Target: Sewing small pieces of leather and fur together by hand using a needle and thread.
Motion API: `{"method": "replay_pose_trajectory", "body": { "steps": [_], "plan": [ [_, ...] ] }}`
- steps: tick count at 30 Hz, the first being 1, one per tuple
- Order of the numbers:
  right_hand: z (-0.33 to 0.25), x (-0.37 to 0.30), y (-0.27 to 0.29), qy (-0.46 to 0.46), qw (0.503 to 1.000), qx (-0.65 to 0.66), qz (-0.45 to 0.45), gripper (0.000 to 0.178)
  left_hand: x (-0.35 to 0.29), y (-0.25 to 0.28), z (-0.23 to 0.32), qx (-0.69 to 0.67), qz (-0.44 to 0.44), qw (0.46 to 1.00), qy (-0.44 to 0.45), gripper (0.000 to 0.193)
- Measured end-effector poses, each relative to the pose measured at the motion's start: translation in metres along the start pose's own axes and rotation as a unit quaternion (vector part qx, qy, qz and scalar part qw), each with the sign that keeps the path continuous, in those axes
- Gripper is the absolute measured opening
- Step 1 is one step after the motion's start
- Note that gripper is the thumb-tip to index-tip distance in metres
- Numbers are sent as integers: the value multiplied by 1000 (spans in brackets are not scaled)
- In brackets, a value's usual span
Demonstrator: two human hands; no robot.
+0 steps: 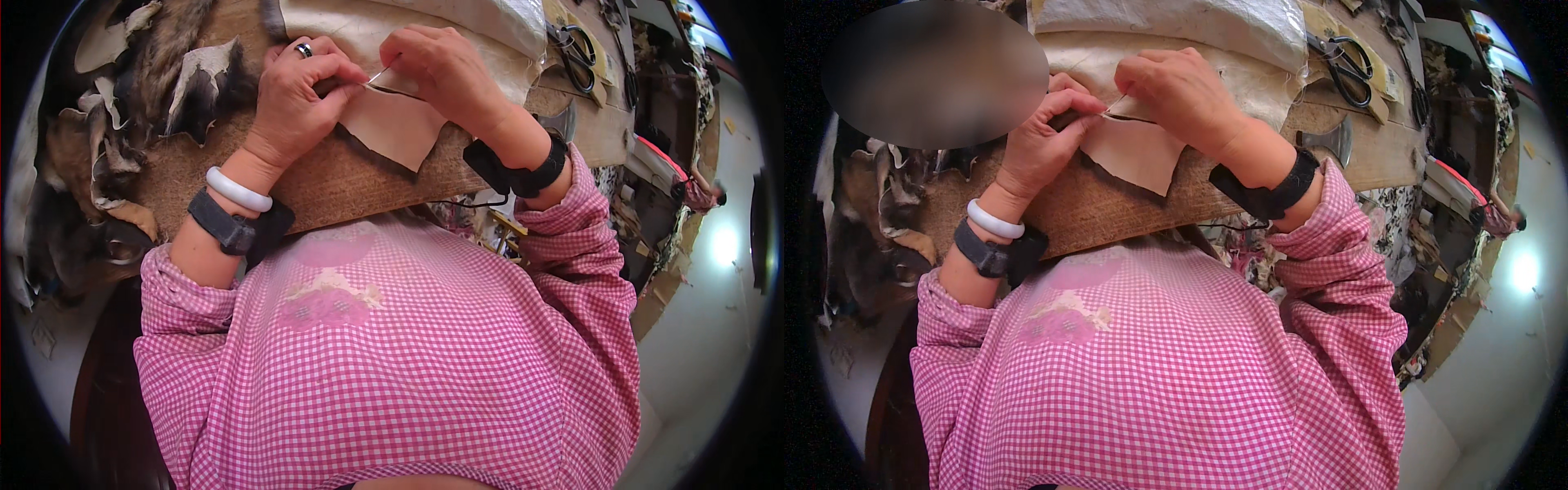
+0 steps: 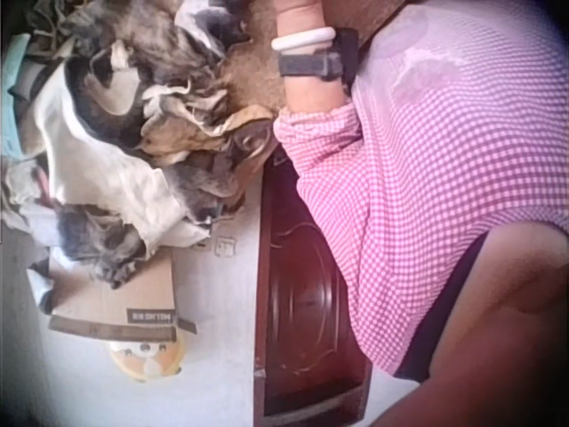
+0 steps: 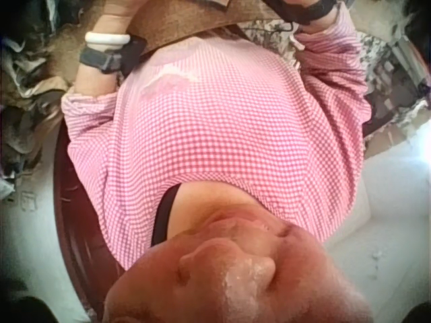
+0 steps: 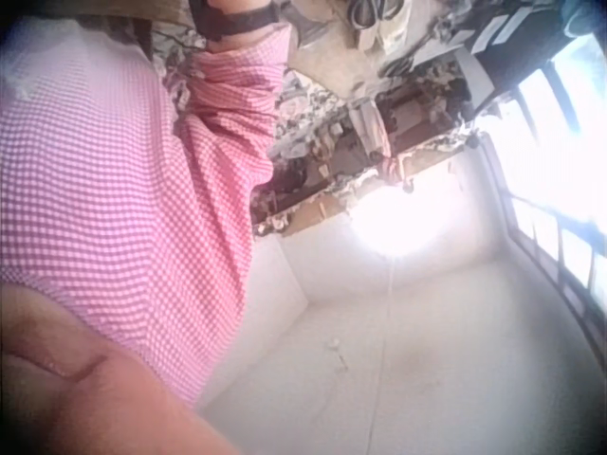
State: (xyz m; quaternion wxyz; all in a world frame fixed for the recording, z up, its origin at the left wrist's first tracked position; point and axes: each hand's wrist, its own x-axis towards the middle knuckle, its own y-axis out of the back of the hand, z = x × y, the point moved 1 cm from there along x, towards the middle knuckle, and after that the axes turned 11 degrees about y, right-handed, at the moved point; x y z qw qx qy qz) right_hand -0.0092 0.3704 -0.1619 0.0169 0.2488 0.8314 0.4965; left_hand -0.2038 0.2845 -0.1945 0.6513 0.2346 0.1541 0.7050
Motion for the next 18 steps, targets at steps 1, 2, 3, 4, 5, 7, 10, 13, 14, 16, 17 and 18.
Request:
{"method": "replay_pose_trajectory", "body": {
  "steps": [1,2,3,4,5,7,10,13,14,16,17,18],
  "plan": [
    [3,-1,0,-6,1000,2,-2,11,0,0,0,3,2,1000,-2,7],
    [6,-2,-1,0,1000,3,-2,12,0,0,0,5,1,1000,-4,7],
    [8,-3,-2,5,1000,4,-1,13,0,0,0,7,0,1000,-4,7],
    [10,-3,-4,14,1000,8,6,14,0,0,0,8,-2,1000,-4,8],
    [11,-3,-6,15,1000,-8,5,9,0,0,0,-1,-4,1000,0,7],
    [11,-3,-9,24,999,-33,17,4,0,0,0,-19,-10,1000,8,7],
    [10,0,-8,7,999,-30,12,5,0,0,0,1,-1,1000,-7,7],
    [7,4,-1,-5,999,-17,-43,16,0,0,0,-2,-2,1000,-7,7],
    [5,4,3,-1,999,1,-52,21,0,0,-1,-6,-1,1000,-7,7],
    [2,4,9,-8,996,42,-80,31,0,0,-1,-14,2,1000,-6,7],
    [1,5,8,21,997,25,-77,34,0,0,-1,-23,-1,1000,-4,8],
    [-1,7,8,55,997,9,-58,37,0,-1,-2,-32,-4,999,-2,8]
  ]
}}
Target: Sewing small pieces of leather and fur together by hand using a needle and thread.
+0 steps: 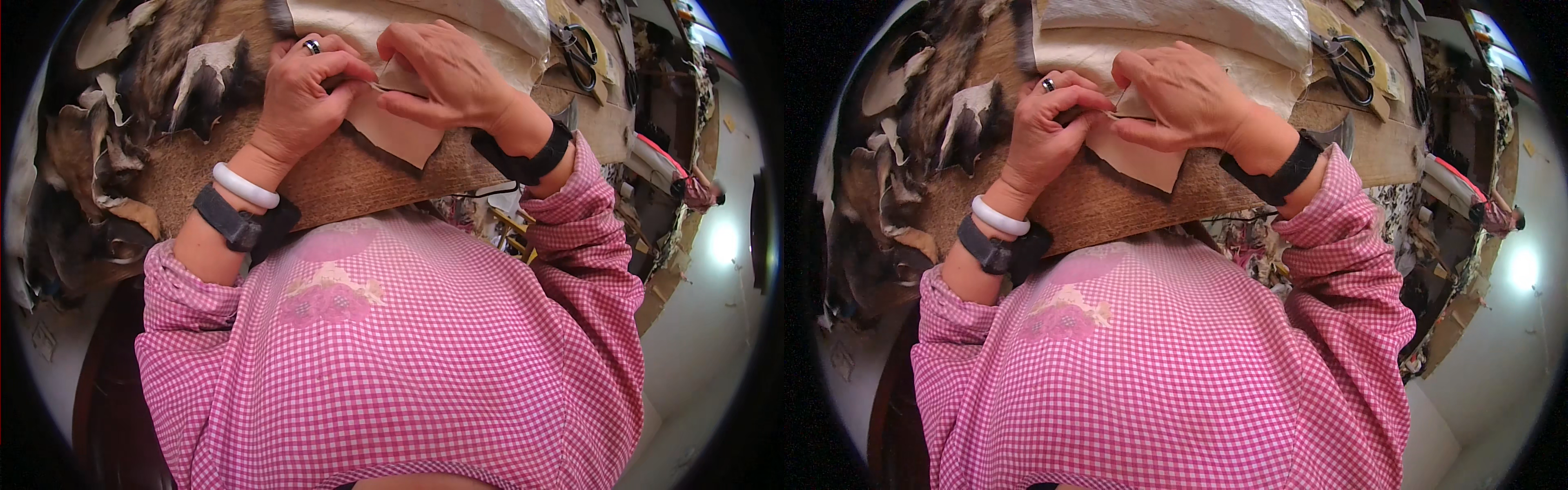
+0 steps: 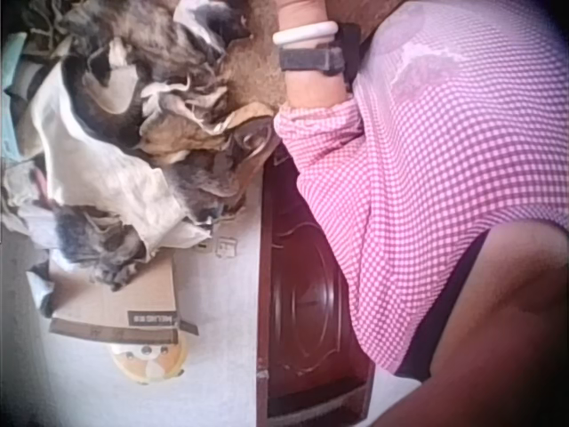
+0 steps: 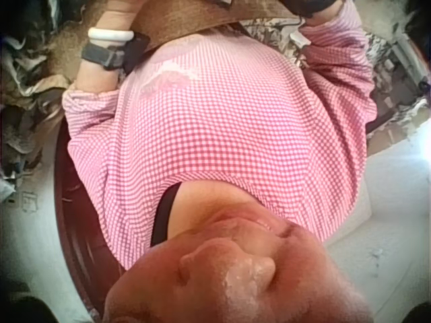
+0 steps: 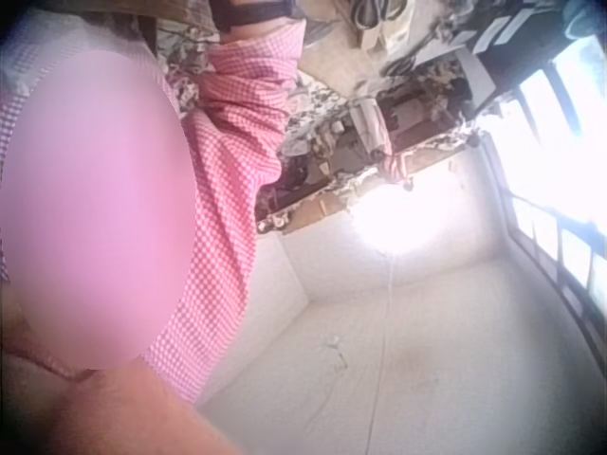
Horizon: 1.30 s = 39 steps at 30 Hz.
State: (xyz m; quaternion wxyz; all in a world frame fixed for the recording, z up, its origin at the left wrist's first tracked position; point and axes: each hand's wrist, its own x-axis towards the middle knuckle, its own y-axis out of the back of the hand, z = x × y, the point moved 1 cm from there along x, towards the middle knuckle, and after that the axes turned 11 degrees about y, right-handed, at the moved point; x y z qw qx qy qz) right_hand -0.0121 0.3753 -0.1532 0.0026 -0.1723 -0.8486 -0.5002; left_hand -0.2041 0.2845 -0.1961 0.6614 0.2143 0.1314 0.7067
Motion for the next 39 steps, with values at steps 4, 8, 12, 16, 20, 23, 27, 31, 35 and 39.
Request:
{"method": "replay_pose_trajectory", "body": {
  "steps": [4,8,12,16,20,23,27,31,35,39],
  "plan": [
    [1,3,-6,23,999,-34,-12,36,-1,0,-1,-15,-5,1000,3,11],
    [5,6,-8,62,998,-30,1,36,-1,0,-1,8,-2,1000,-8,14],
    [7,8,-9,68,998,-15,8,37,-2,0,1,7,4,1000,-9,15],
    [8,8,-12,43,999,-12,9,34,-1,0,0,10,3,1000,-1,14],
    [7,9,-21,85,996,36,6,31,0,-2,-3,-16,10,1000,17,11],
    [2,9,-26,73,996,32,35,31,0,-2,-3,-19,16,1000,17,10],
    [-16,4,-24,68,991,-117,25,30,1,-3,-3,4,22,1000,15,9],
    [-31,8,-14,127,963,-237,33,22,1,-1,-3,10,25,1000,2,6],
    [-40,24,-11,169,965,-172,106,15,2,-2,-3,-9,40,999,-17,6],
    [-66,25,-9,96,973,102,182,14,-1,-2,-1,-2,46,999,-17,5]
  ]
}}
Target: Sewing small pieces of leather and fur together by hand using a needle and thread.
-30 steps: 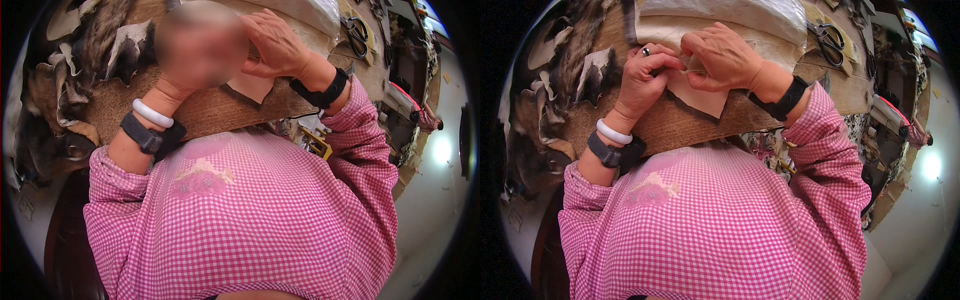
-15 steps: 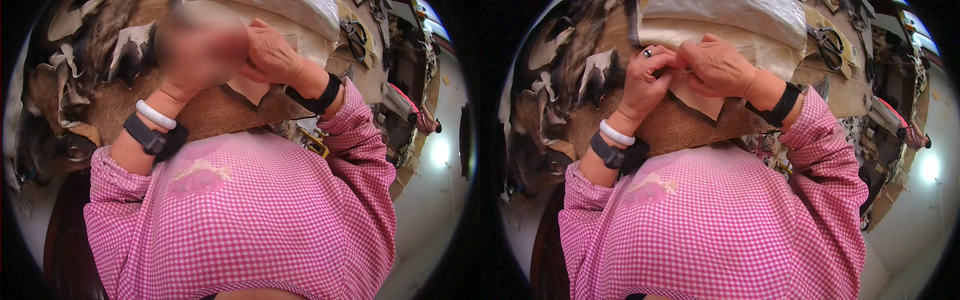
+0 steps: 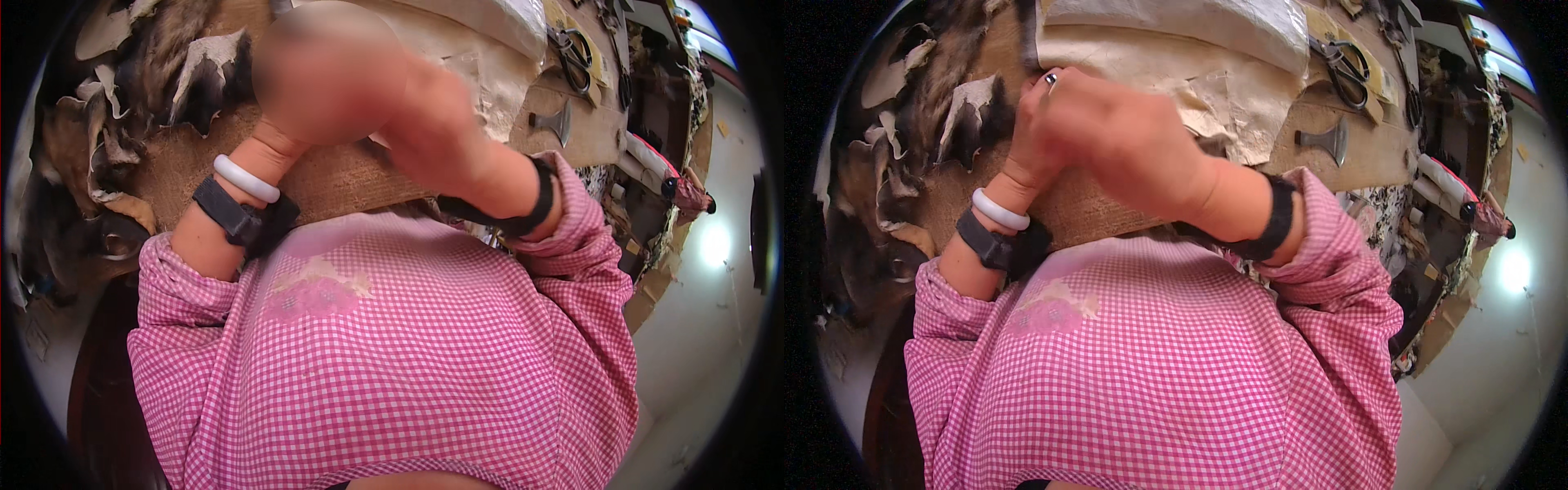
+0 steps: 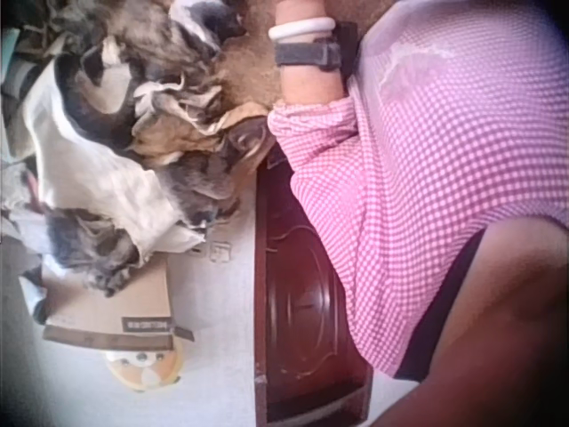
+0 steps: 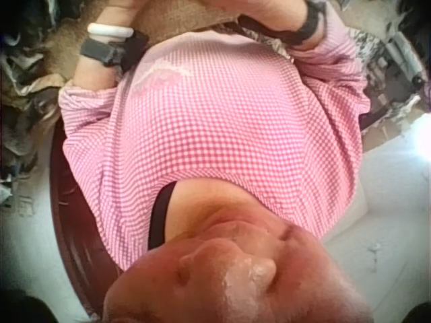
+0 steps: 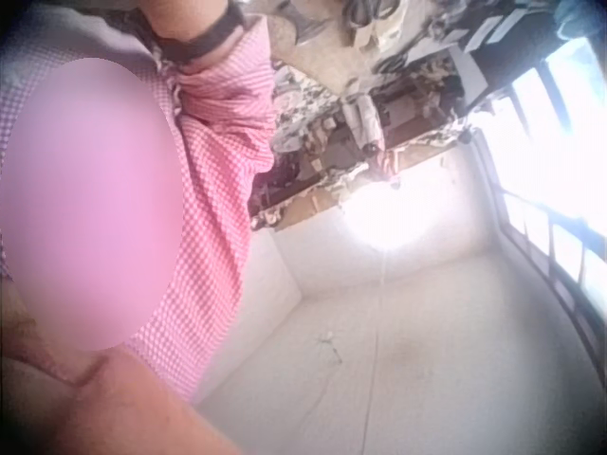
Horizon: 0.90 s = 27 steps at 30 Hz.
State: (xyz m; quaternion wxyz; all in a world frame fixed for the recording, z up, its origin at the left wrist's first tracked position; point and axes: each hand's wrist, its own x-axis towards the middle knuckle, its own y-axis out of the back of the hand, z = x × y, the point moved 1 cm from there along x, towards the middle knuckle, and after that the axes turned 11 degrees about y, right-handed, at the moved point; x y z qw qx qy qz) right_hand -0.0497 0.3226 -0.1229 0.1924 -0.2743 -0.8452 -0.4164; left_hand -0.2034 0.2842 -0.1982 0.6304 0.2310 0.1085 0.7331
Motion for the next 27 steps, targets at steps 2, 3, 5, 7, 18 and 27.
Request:
{"method": "replay_pose_trajectory", "body": {
  "steps": [2,3,5,7,18,27],
  "plan": [
    [-4,-2,38,-165,975,106,110,10,1,-1,0,5,-29,999,31,2],
    [-6,-4,67,-223,945,132,201,10,1,-1,-1,1,-27,999,25,2],
    [-7,-8,145,-203,906,224,295,10,1,-1,0,-7,-25,999,18,4],
    [-7,-21,224,-154,858,195,450,7,1,-1,0,5,-26,1000,18,4],
    [-64,-85,408,23,819,-142,555,12,2,0,2,20,-36,999,20,6],
    [-64,-123,428,-11,719,-355,598,5,2,2,2,25,-39,999,8,8]
  ]
}}
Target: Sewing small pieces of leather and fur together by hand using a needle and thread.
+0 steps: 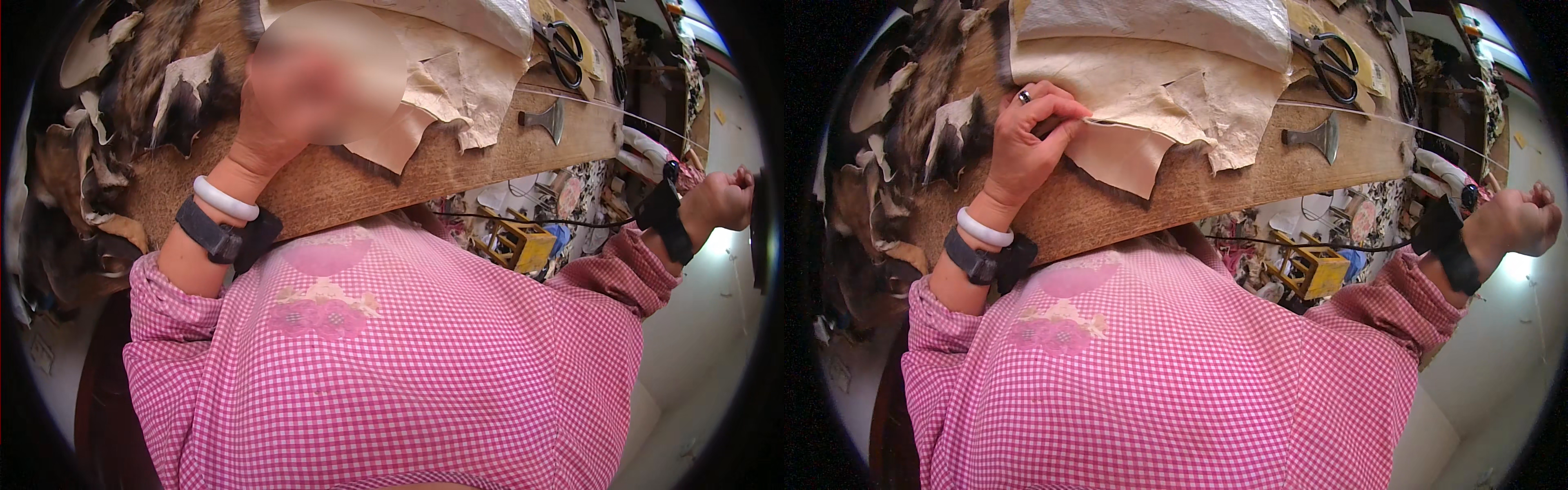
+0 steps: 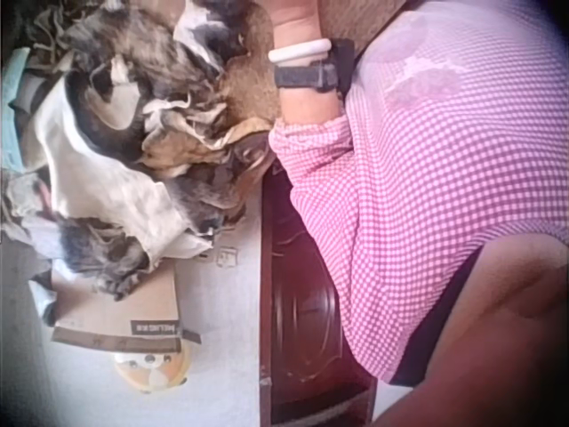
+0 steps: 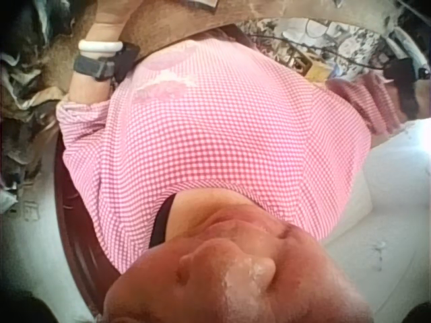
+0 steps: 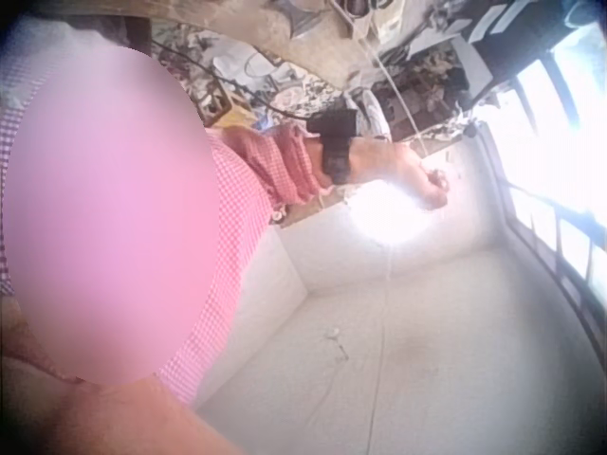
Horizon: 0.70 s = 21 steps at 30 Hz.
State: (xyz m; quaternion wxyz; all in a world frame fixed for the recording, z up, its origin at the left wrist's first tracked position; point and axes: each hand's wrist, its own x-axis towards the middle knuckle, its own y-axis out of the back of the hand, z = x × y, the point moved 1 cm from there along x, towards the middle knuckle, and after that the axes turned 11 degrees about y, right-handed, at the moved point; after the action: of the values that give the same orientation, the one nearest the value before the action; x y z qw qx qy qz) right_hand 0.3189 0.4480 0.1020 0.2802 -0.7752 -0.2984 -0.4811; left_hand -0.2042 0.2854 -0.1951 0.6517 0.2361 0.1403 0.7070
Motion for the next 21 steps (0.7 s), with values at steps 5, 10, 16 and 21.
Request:
{"method": "replay_pose_trajectory", "body": {
  "steps": [5,10,16,21],
  "plan": [
    [27,6,23,17,998,-64,-11,8,-2,2,2,5,4,1000,-13,8],
    [51,22,42,-14,999,-8,-36,8,-2,1,2,2,4,1000,-17,7],
    [24,-75,-38,-173,956,5,-238,9,-2,1,2,-12,-8,1000,1,8],
    [-98,-288,-111,-185,696,157,-676,11,-1,0,3,-14,-6,1000,8,8]
  ]
}}
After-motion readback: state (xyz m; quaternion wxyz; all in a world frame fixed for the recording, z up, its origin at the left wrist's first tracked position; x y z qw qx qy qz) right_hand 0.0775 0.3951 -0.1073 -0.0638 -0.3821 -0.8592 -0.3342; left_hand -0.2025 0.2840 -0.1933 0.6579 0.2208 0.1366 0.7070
